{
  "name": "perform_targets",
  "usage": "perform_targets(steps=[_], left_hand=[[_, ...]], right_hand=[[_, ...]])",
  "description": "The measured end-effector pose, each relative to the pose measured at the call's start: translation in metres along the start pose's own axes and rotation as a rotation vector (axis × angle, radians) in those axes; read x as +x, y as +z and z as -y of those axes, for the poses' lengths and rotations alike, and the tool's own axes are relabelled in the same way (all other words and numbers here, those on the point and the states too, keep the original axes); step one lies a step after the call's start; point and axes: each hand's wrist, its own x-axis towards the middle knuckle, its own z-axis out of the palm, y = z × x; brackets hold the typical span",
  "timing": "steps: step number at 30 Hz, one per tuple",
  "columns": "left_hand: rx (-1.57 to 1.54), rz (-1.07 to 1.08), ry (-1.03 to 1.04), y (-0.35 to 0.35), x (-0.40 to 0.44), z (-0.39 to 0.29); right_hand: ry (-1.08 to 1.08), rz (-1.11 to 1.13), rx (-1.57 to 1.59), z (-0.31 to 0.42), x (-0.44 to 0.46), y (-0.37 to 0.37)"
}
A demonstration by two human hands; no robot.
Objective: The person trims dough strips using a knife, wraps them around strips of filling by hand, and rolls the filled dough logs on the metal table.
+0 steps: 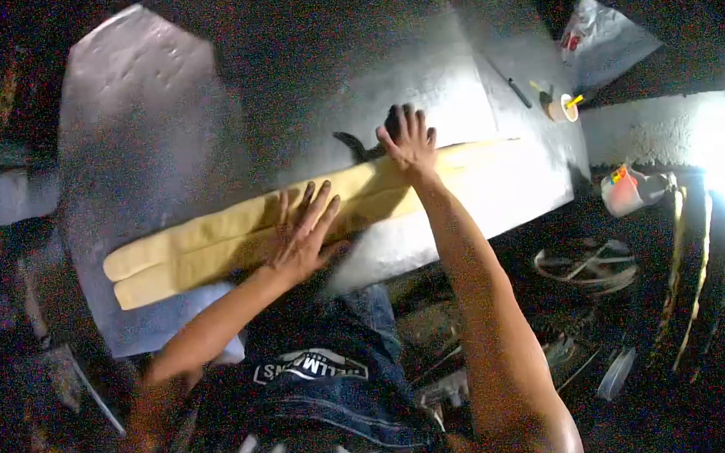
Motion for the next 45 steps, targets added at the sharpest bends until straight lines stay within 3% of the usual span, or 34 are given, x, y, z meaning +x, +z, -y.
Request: perform_targets(steps=[2, 3, 5, 6, 7, 10, 12, 13, 15, 17, 19, 20, 22, 23, 25, 26, 29, 30, 32, 34, 35, 37, 40, 41, 43, 44, 45], left_hand=[[0.645, 0.052, 0.059, 0.028, 0.022, 0.002], [0.68, 0.015, 0.016, 0.048, 0.028, 0.003], [0.082, -0.021, -0.093, 0.023, 0.042, -0.034], [0.055, -0.028, -0.072, 0.035, 0.048, -0.039], [0.027, -0.043, -0.056, 0.042, 0.059, -0.044], [0.048, -0.005, -0.027, 0.067, 0.088, -0.072], [0.268, 0.135, -0.073, 0.086, 0.117, -0.084], [0.267, 0.141, -0.126, 0.093, 0.123, -0.094], [0.242, 0.024, -0.22, 0.119, 0.134, -0.1], [0.279, 0.055, -0.324, 0.128, 0.141, -0.112], [0.216, -0.019, -0.246, 0.14, 0.155, -0.121], [0.151, 0.028, -0.257, 0.14, 0.171, -0.129], [0.444, 0.381, -0.331, 0.132, 0.186, -0.148], [0.47, 0.322, -0.336, 0.139, 0.185, -0.147], [0.297, 0.172, -0.345, 0.147, 0.182, -0.143], [0.278, 0.18, -0.383, 0.145, 0.183, -0.147], [0.315, 0.039, -0.217, 0.158, 0.193, -0.142], [0.208, 0.15, -0.25, 0.16, 0.195, -0.142], [0.329, 0.184, -0.222, 0.157, 0.193, -0.145], [0.305, 0.177, -0.235, 0.159, 0.192, -0.15], [0.277, 0.135, -0.233, 0.162, 0.192, -0.146], [0.282, 0.116, -0.233, 0.161, 0.194, -0.144], [0.284, 0.164, -0.224, 0.154, 0.197, -0.143], [0.277, 0.149, -0.213, 0.154, 0.196, -0.142], [0.237, 0.15, -0.228, 0.156, 0.194, -0.143], [0.231, 0.158, -0.238, 0.156, 0.194, -0.148], [0.237, 0.176, -0.256, 0.154, 0.195, -0.154]], right_hand=[[-0.082, 0.303, -0.324, -0.02, 0.027, -0.011], [-0.017, 0.328, 0.314, -0.039, 0.023, -0.032], [-0.004, -0.287, -0.266, -0.047, 0.005, -0.035], [0.024, -0.144, -0.229, -0.053, -0.003, -0.034], [0.058, -0.237, -0.311, -0.052, 0.003, -0.031], [-0.029, -0.009, -0.051, -0.067, 0.007, -0.023], [-0.108, 0.29, -0.072, -0.088, 0.03, -0.03], [-0.065, 0.273, 0.101, -0.085, 0.025, -0.067], [-0.128, -0.297, -0.087, -0.117, 0.021, -0.054], [-0.09, -0.209, -0.049, -0.128, 0.022, -0.045], [-0.075, -0.033, -0.014, -0.124, 0.019, -0.051], [-0.093, -0.047, 0.003, -0.126, 0.028, -0.054], [-0.023, 0.21, 0.194, -0.136, 0.036, -0.054], [-0.082, 0.279, 0.166, -0.144, 0.035, -0.076], [-0.018, -0.06, -0.174, -0.168, 0.028, -0.06], [-0.029, -0.143, -0.141, -0.169, 0.024, -0.057], [-0.11, -0.037, 0.115, -0.166, 0.03, -0.057], [-0.149, 0.07, 0.128, -0.178, 0.043, -0.051], [-0.154, 0.328, 0.147, -0.194, 0.053, -0.078], [-0.027, -0.015, -0.088, -0.205, 0.044, -0.088], [-0.165, -0.288, -0.066, -0.219, 0.035, -0.075], [-0.165, -0.208, -0.062, -0.22, 0.037, -0.065], [-0.175, 0.061, 0.204, -0.248, 0.064, -0.037], [-0.102, 0.169, 0.483, -0.248, 0.066, -0.062], [-0.084, 0.343, 0.144, -0.256, 0.069, -0.116], [-0.056, 0.029, -0.144, -0.273, 0.062, -0.085], [-0.01, 0.036, -0.021, -0.28, 0.052, -0.081]])
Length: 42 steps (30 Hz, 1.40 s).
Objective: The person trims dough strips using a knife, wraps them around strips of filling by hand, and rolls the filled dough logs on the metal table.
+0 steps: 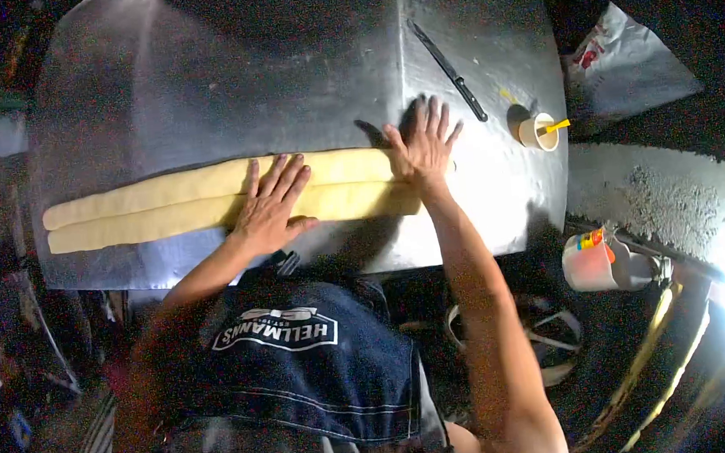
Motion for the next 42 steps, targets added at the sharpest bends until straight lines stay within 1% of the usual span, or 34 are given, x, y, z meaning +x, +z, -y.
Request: perform_targets(steps=[1, 2, 4, 5, 6, 7, 8, 9, 11, 12, 14, 15, 16, 17, 18, 20, 21, 23, 24, 25, 27, 28, 30, 31, 32, 33, 34, 35, 36, 38, 39, 40, 41, 42], left_hand=[[0.017, 0.007, -0.021, -0.002, 0.004, -0.001], [-0.01, -0.032, -0.017, -0.003, 0.007, -0.004], [-0.057, -0.095, -0.029, -0.001, 0.009, -0.008], [-0.117, -0.168, -0.029, 0.0, 0.012, -0.011], [-0.113, -0.166, -0.022, 0.003, 0.018, -0.011], [-0.111, -0.184, 0.007, 0.005, 0.022, -0.013], [-0.109, -0.199, 0.029, 0.003, 0.022, -0.017], [-0.146, -0.161, -0.001, 0.004, 0.025, -0.024], [-0.069, -0.143, -0.049, 0.015, 0.034, -0.034], [-0.004, -0.121, -0.07, 0.019, 0.036, -0.036], [0.056, -0.06, -0.084, 0.017, 0.039, -0.037], [0.026, -0.054, -0.083, 0.016, 0.039, -0.036], [0.024, -0.05, -0.089, 0.015, 0.04, -0.035], [0.022, -0.058, -0.068, 0.014, 0.039, -0.033], [0.02, -0.064, -0.046, 0.013, 0.036, -0.032], [0.038, -0.065, -0.051, 0.012, 0.037, -0.035], [0.068, -0.065, -0.065, 0.012, 0.038, -0.037], [0.112, -0.069, -0.074, 0.016, 0.038, -0.038], [0.116, -0.069, -0.063, 0.016, 0.038, -0.039], [0.121, -0.062, -0.062, 0.016, 0.037, -0.038], [0.129, -0.056, -0.043, 0.016, 0.036, -0.036], [0.104, -0.069, -0.04, 0.017, 0.036, -0.035], [0.084, -0.091, -0.025, 0.016, 0.036, -0.032], [0.023, -0.098, -0.015, 0.014, 0.034, -0.031], [-0.036, -0.107, -0.015, 0.012, 0.031, -0.028], [-0.13, -0.165, 0.006, 0.006, 0.027, -0.026], [-0.078, -0.197, 0.035, 0.004, 0.021, -0.022], [-0.023, -0.232, 0.058, 0.004, 0.015, -0.016], [-0.003, -0.14, 0.044, 0.005, 0.01, -0.008], [0.042, -0.058, 0.114, 0.004, 0.002, 0.009], [0.059, -0.097, 0.129, 0.007, 0.002, 0.013], [-0.009, -0.071, 0.081, 0.003, 0.003, 0.011], [-0.074, -0.045, 0.041, 0.0, 0.004, 0.006], [-0.077, -0.164, 0.037, 0.002, 0.003, 0.006]], right_hand=[[0.034, -0.005, 0.128, -0.002, 0.0, 0.002], [0.06, -0.071, 0.124, -0.007, 0.007, 0.011], [0.015, -0.008, 0.233, -0.019, 0.013, 0.024], [-0.06, 0.059, 0.144, -0.025, 0.021, 0.028], [0.031, 0.18, 0.364, -0.046, 0.028, 0.024], [0.117, 0.309, 0.583, -0.042, 0.021, -0.017], [0.114, 0.208, 0.357, -0.051, 0.017, -0.009], [0.157, -0.027, 0.09, -0.05, 0.001, 0.007], [0.199, -0.118, 0.139, -0.054, -0.004, 0.021], [0.155, -0.173, 0.226, -0.058, -0.004, 0.025], [0.058, -0.169, 0.44, -0.081, -0.006, 0.025], [0.172, -0.216, 0.597, -0.091, -0.008, 0.023], [0.294, -0.32, 0.92, -0.096, -0.019, 0.011], [0.354, -0.421, 0.604, -0.101, -0.03, 0.004], [0.55, -0.279, 0.947, -0.102, -0.041, 0.0], [0.546, -0.207, 0.822, -0.099, -0.069, 0.0], [0.572, -0.227, 1.025, -0.092, -0.075, 0.009], [0.524, -0.361, 1.138, -0.082, -0.081, 0.021], [0.535, -0.33, 1.06, -0.082, -0.083, 0.022], [0.541, -0.344, 1.065, -0.085, -0.083, 0.025], [0.387, -0.214, 1.015, -0.095, -0.085, 0.027], [0.379, -0.053, 0.758, -0.088, -0.083, -0.011], [0.325, -0.018, 0.371, -0.071, -0.083, -0.04], [0.014, -0.367, 0.287, -0.084, -0.085, 0.009], [-0.028, -0.152, 0.33, -0.076, -0.093, 0.019], [0.001, -0.122, 0.311, -0.067, -0.101, 0.02], [0.026, -0.094, 0.29, -0.06, -0.102, 0.018], [0.046, 0.007, 0.034, -0.056, -0.095, 0.01], [0.021, 0.105, -0.187, -0.056, -0.095, 0.001], [-0.095, -0.137, -0.115, -0.024, -0.095, -0.004], [-0.294, -0.067, -0.313, -0.006, -0.097, -0.003], [-0.288, -0.068, 0.212, 0.039, -0.105, -0.01], [-0.334, -0.086, 0.05, 0.054, -0.114, 0.033], [-0.244, -0.034, 0.004, 0.071, -0.115, 0.03]])
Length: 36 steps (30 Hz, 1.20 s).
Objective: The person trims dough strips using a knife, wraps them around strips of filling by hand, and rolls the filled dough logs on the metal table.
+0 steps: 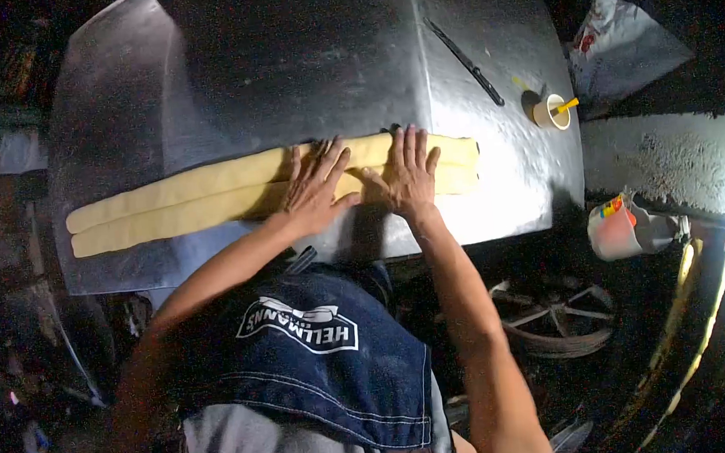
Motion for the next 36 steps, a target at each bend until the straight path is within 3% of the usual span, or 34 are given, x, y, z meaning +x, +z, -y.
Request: perform_targets(steps=[1, 2, 3, 5, 6, 9, 10, 12, 13, 14, 15, 16, 17, 18, 19, 20, 21, 23, 25, 27, 29, 30, 31, 33, 34, 36], left_hand=[[0.018, 0.045, 0.012, -0.007, 0.0, 0.005], [0.035, 0.101, 0.023, -0.013, -0.005, 0.01], [0.228, 0.32, 0.067, -0.016, -0.011, 0.017], [0.075, 0.226, 0.102, -0.017, -0.008, 0.024], [0.088, 0.237, 0.088, -0.016, -0.007, 0.024], [0.052, 0.228, 0.017, -0.038, -0.016, 0.025], [0.13, 0.254, 0.092, -0.037, -0.028, 0.038], [0.18, 0.268, 0.163, -0.031, -0.036, 0.056], [0.164, 0.337, 0.137, -0.039, -0.033, 0.053], [0.146, 0.404, 0.109, -0.052, -0.03, 0.046], [0.069, 0.264, 0.131, -0.035, -0.032, 0.052], [0.055, 0.282, 0.14, -0.038, -0.035, 0.053], [0.047, 0.293, 0.155, -0.049, -0.033, 0.054], [0.048, 0.346, 0.159, -0.064, -0.037, 0.06], [-0.061, 0.095, 0.182, -0.056, -0.049, 0.073], [-0.171, -0.154, 0.199, -0.046, -0.066, 0.085], [-0.167, -0.157, 0.118, -0.06, -0.083, 0.094], [-0.059, -0.196, -0.007, -0.08, -0.118, 0.114], [-0.092, -0.287, -0.079, -0.087, -0.158, 0.14], [0.041, -0.267, -0.27, -0.106, -0.195, 0.142], [0.155, -0.328, -0.387, -0.092, -0.233, 0.16], [0.242, -0.283, -0.504, -0.079, -0.252, 0.166], [0.25, -0.265, -0.494, -0.074, -0.265, 0.164], [0.184, -0.388, -0.505, -0.061, -0.262, 0.159], [0.183, -0.367, -0.547, -0.062, -0.255, 0.152], [0.208, -0.402, -0.608, -0.06, -0.245, 0.147]], right_hand=[[0.081, 0.053, -0.042, 0.01, 0.008, -0.004], [0.029, 0.272, -0.312, 0.013, 0.014, -0.011], [0.023, 0.292, -0.246, 0.017, 0.016, -0.013], [-0.133, 0.103, 0.111, 0.05, 0.008, -0.014], [-0.08, 0.153, 0.146, 0.072, 0.002, -0.008], [-0.081, 0.291, -0.013, 0.067, 0.021, 0.014], [-0.158, 0.435, -0.124, 0.072, 0.02, -0.017], [-0.001, 0.242, 0.078, 0.1, 0.012, -0.001], [0.019, 0.201, -0.004, 0.122, -0.001, -0.014], [0.076, 0.267, 0.023, 0.117, 0.007, -0.007], [-0.029, 0.377, 0.045, 0.098, 0.026, -0.005], [-0.118, 0.49, 0.077, 0.076, 0.03, -0.007], [0.009, 0.4, 0.542, 0.066, 0.028, -0.025], [0.221, 0.224, 0.297, 0.07, 0.028, -0.032], [0.42, 0.055, 0.05, 0.07, 0.025, -0.03], [0.405, 0.21, -0.097, 0.029, 0.022, 0.014], [0.404, 0.167, -0.059, 0.053, 0.008, -0.008], [0.202, 0.085, -0.127, -0.005, 0.015, 0.049], [-0.2, -0.564, -1.171, -0.041, 0.013, 0.025], [0.32, 0.174, -0.099, -0.052, 0.015, 0.034], [0.362, 0.101, 0.112, -0.047, 0.015, 0.025], [0.184, 0.592, -0.124, -0.052, 0.036, -0.019], [0.194, 0.602, -0.107, -0.06, 0.021, -0.009], [0.432, 0.099, 0.093, -0.085, 0.014, 0.021], [0.293, -0.059, 0.118, -0.092, -0.002, 0.034], [0.094, 0.602, -0.189, -0.109, 0.033, -0.016]])
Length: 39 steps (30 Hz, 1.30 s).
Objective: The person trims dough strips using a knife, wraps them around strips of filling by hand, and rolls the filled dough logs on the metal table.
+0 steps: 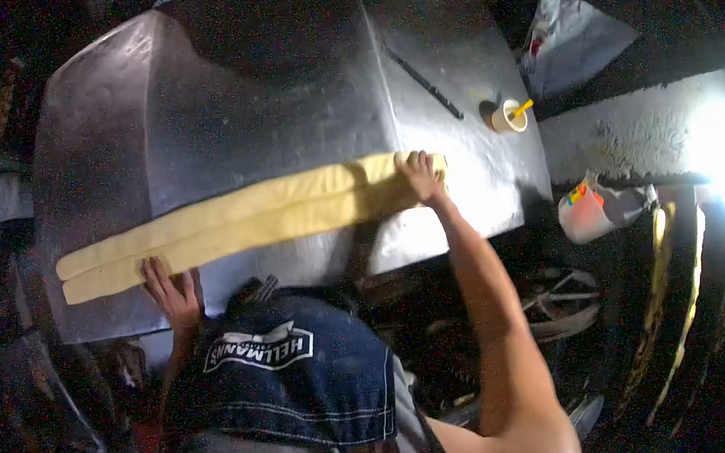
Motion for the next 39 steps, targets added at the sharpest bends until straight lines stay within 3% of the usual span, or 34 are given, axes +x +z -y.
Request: perform_targets(steps=[1, 2, 3, 6, 7, 8, 9, 10, 11, 12, 14, 15, 17, 18, 19, 21, 23, 24, 26, 27, 29, 30, 32, 33, 35, 36, 37, 38, 39], left_hand=[[0.016, -0.022, -0.027, -0.002, 0.0, -0.001], [0.021, -0.03, -0.028, 0.001, 0.006, -0.002], [0.025, -0.03, -0.013, 0.001, 0.007, -0.001], [0.076, -0.016, -0.001, -0.002, -0.001, -0.003], [0.091, -0.002, -0.003, -0.003, -0.001, -0.003], [0.056, -0.024, 0.007, 0.0, 0.002, -0.003], [0.023, -0.044, 0.009, 0.002, 0.0, -0.003], [0.013, -0.046, 0.015, 0.004, 0.0, -0.003], [0.013, -0.05, 0.012, 0.005, 0.001, -0.004], [0.035, 0.006, -0.031, 0.0, 0.003, -0.008], [0.051, 0.007, -0.08, 0.001, 0.002, -0.01], [0.072, 0.024, -0.096, 0.001, 0.002, -0.008], [0.1, 0.045, -0.113, 0.0, 0.004, -0.008], [0.111, 0.054, -0.114, 0.0, 0.003, -0.008], [0.099, 0.048, -0.093, 0.003, 0.001, -0.002], [0.057, 0.055, -0.1, 0.005, -0.001, 0.001], [0.091, 0.078, -0.081, -0.001, 0.0, -0.002], [0.073, 0.089, -0.07, -0.003, 0.0, 0.001], [0.001, 0.105, 0.024, -0.01, 0.007, 0.01], [-0.078, 0.135, 0.074, -0.018, 0.013, 0.011], [-0.102, 0.136, 0.186, -0.029, 0.032, 0.023], [-0.141, 0.137, 0.274, -0.035, 0.044, 0.026], [-0.097, 0.153, 0.403, -0.043, 0.07, 0.029], [-0.095, 0.162, 0.439, -0.04, 0.083, 0.031], [-0.022, 0.264, 0.451, -0.027, 0.09, 0.045], [0.004, 0.297, 0.48, -0.022, 0.089, 0.051], [0.03, 0.325, 0.5, -0.022, 0.091, 0.053], [-0.137, 0.333, 0.459, -0.024, 0.093, 0.051], [-0.144, 0.341, 0.461, -0.029, 0.09, 0.053]], right_hand=[[-0.027, -0.061, 0.116, -0.008, -0.024, -0.01], [0.108, -0.024, -0.04, 0.009, -0.041, -0.026], [0.218, -0.267, 0.315, 0.003, -0.026, 0.016], [0.148, -0.247, 0.354, -0.011, -0.038, -0.006], [0.155, -0.192, 0.668, -0.016, -0.057, -0.043], [0.175, -0.669, 0.606, -0.028, -0.044, -0.012], [0.275, -0.883, 0.411, -0.045, -0.03, 0.011], [0.281, -1.104, 0.589, -0.065, -0.002, 0.049], [0.372, -0.937, 1.014, -0.053, -0.006, 0.037], [0.266, -1.039, 1.144, -0.062, 0.019, 0.064], [0.23, -1.027, 0.949, -0.054, 0.006, 0.053], [0.329, -0.888, 0.719, -0.045, -0.007, 0.042], [0.239, -1.21, 0.179, -0.015, -0.006, 0.035], [0.119, -1.082, 0.32, 0.012, -0.008, 0.029], [-0.099, -1.11, 0.361, 0.054, -0.029, 0.017], [-0.218, -0.876, 0.484, 0.141, -0.055, 0.001], [-0.274, -0.76, 0.131, 0.192, -0.044, 0.028], [-0.218, -0.764, 0.266, 0.206, -0.041, 0.025], [-0.046, -0.262, -0.099, 0.235, -0.063, -0.026], [-0.259, -0.628, -0.059, 0.236, -0.052, 0.007], [-0.3, -0.672, 0.193, 0.309, -0.053, -0.009], [-0.353, -0.585, 0.433, 0.348, -0.054, 0.001], [-0.303, -0.747, 0.427, 0.384, -0.061, -0.005], [-0.254, -0.423, 0.01, 0.383, -0.067, -0.024], [-0.204, -0.382, -0.079, 0.4, -0.071, -0.038], [-0.265, -0.797, -0.163, 0.41, -0.052, -0.006], [-0.327, -0.8, 0.206, 0.436, -0.053, -0.003], [-0.382, -0.78, 0.578, 0.459, -0.057, -0.001], [-0.334, -0.795, 0.459, 0.465, -0.056, -0.006]])
